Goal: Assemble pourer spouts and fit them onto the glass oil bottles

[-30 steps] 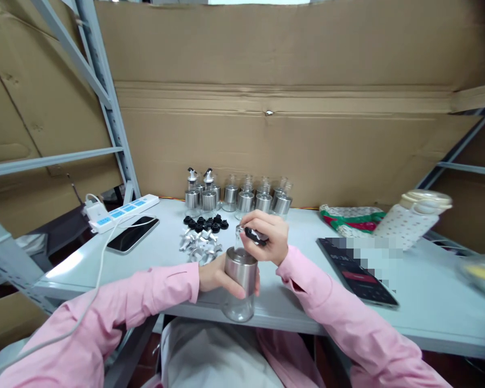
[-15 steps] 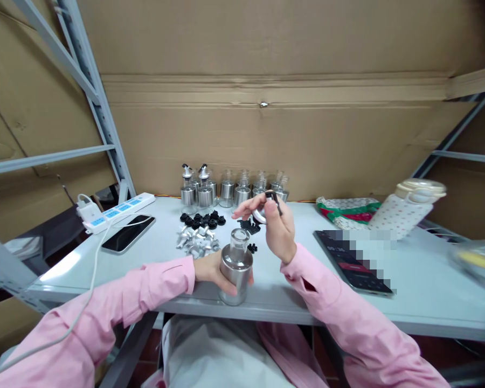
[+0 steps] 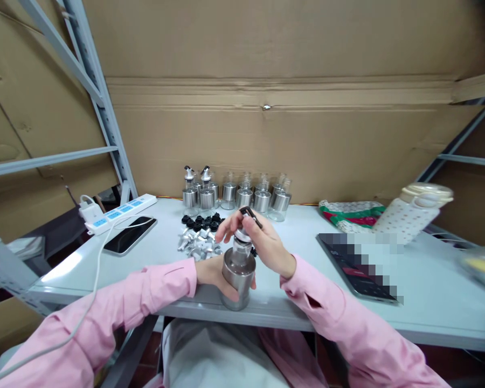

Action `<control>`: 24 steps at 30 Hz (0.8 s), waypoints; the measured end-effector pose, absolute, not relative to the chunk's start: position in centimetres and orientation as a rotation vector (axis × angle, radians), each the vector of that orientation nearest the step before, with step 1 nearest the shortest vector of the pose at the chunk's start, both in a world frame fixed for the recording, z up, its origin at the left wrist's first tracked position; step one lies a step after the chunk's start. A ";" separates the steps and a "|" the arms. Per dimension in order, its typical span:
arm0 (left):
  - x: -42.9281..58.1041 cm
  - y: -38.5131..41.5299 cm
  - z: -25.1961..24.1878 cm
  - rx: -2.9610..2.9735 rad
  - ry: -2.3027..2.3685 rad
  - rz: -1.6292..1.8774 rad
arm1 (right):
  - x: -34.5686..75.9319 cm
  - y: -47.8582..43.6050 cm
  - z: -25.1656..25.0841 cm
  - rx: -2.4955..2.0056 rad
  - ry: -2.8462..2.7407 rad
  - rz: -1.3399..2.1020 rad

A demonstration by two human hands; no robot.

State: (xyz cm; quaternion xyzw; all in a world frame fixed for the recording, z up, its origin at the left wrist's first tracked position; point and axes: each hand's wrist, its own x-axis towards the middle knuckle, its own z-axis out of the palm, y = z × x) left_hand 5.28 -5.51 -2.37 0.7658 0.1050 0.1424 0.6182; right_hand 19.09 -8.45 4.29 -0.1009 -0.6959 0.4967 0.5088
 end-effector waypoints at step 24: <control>4.7 -5.0 -2.9 1.774 0.265 0.197 | 18.9 -8.3 1.3 -0.174 -1.584 1.462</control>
